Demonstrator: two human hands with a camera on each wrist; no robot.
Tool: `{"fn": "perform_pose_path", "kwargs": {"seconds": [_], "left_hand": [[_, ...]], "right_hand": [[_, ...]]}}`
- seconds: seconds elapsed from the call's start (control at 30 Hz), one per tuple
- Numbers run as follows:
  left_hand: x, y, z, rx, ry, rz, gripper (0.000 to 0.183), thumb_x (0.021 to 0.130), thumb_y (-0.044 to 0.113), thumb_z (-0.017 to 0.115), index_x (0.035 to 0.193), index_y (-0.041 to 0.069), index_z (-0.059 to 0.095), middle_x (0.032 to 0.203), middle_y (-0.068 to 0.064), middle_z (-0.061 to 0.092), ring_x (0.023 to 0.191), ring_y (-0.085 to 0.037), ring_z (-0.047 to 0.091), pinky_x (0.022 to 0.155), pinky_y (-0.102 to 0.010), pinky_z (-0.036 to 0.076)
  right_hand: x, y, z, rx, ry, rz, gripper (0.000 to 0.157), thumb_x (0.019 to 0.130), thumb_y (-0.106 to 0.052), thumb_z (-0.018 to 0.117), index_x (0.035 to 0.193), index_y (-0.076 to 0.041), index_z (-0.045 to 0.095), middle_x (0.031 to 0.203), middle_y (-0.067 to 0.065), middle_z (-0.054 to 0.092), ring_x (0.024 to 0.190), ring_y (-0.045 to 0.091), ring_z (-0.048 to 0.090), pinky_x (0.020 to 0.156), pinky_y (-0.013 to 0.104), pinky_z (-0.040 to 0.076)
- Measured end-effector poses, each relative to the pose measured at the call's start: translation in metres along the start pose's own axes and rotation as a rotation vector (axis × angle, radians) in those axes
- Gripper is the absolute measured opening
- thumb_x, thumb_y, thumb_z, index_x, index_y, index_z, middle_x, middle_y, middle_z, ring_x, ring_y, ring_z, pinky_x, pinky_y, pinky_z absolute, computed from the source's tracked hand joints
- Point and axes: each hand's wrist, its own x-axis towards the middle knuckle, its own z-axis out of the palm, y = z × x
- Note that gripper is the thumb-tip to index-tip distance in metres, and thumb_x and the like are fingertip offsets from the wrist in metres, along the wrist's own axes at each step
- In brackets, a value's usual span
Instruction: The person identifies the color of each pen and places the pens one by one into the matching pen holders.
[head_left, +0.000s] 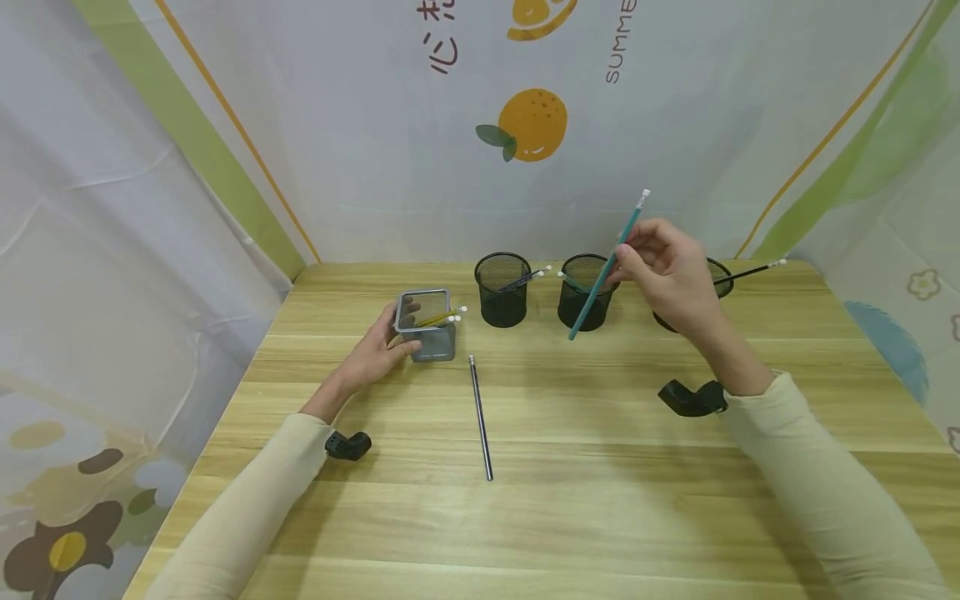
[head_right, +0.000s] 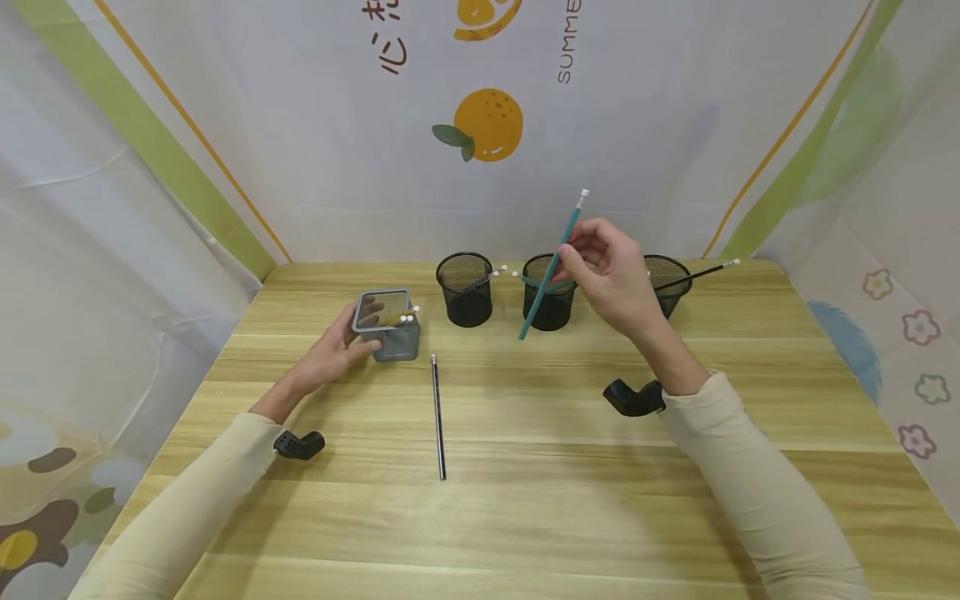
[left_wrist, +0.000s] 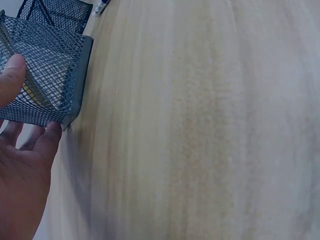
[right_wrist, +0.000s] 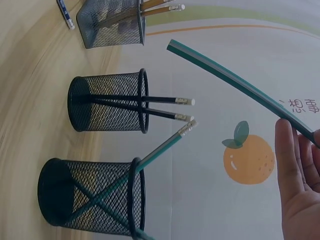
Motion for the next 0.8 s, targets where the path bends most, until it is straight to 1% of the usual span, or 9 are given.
{"fn": "perform_pose_path", "kwargs": {"seconds": [0.1,0.27,0.43,0.57,0.7,0.8], "left_hand": [[-0.001,0.0,-0.001,0.001,0.001,-0.006,0.072,0.101,-0.002,0.06,0.159,0.004,0.018,0.159,-0.02,0.028,0.145,-0.045,0.027,0.117,-0.062,0.02],[0.0,-0.001,-0.001,-0.002,-0.008,0.001,0.071,0.102,-0.001,0.059,0.159,0.003,0.017,0.159,-0.021,0.027,0.144,-0.047,0.027,0.116,-0.063,0.022],[-0.001,0.0,-0.001,-0.003,-0.006,0.001,0.072,0.102,-0.001,0.059,0.16,0.003,0.017,0.159,-0.021,0.027,0.144,-0.048,0.027,0.116,-0.063,0.022],[-0.001,0.0,0.0,0.0,-0.011,0.005,0.071,0.102,-0.002,0.058,0.159,0.002,0.016,0.159,-0.021,0.027,0.144,-0.048,0.026,0.116,-0.064,0.022],[-0.001,-0.001,0.0,-0.001,-0.014,0.01,0.071,0.102,-0.003,0.058,0.159,0.0,0.015,0.159,-0.022,0.027,0.144,-0.049,0.025,0.115,-0.065,0.021],[-0.001,-0.001,0.0,0.001,-0.013,0.009,0.071,0.102,-0.003,0.058,0.159,0.001,0.016,0.159,-0.022,0.026,0.144,-0.049,0.025,0.115,-0.064,0.022]], "right_hand": [[0.0,0.002,-0.002,-0.005,0.01,-0.023,0.014,0.098,0.01,0.058,0.109,0.02,0.054,0.093,0.021,0.062,0.075,0.026,0.068,0.069,0.032,0.061],[0.001,0.005,-0.007,0.018,0.037,-0.029,0.016,0.099,0.01,0.057,0.109,0.022,0.052,0.092,0.02,0.062,0.075,0.025,0.069,0.07,0.031,0.061],[0.004,0.007,-0.014,0.048,0.069,-0.023,0.011,0.099,0.007,0.058,0.107,0.015,0.056,0.091,0.016,0.064,0.074,0.022,0.069,0.071,0.029,0.061],[0.008,0.009,-0.02,0.057,0.126,-0.053,0.007,0.098,0.008,0.058,0.105,0.01,0.059,0.089,0.015,0.065,0.073,0.019,0.07,0.071,0.028,0.061],[0.014,0.01,-0.025,0.048,0.183,-0.09,0.007,0.098,0.008,0.059,0.104,0.007,0.06,0.088,0.016,0.065,0.073,0.021,0.07,0.07,0.028,0.061],[0.017,0.011,-0.027,0.052,0.209,-0.106,0.007,0.097,0.009,0.058,0.103,0.008,0.06,0.089,0.017,0.063,0.075,0.021,0.069,0.071,0.027,0.06]]}}
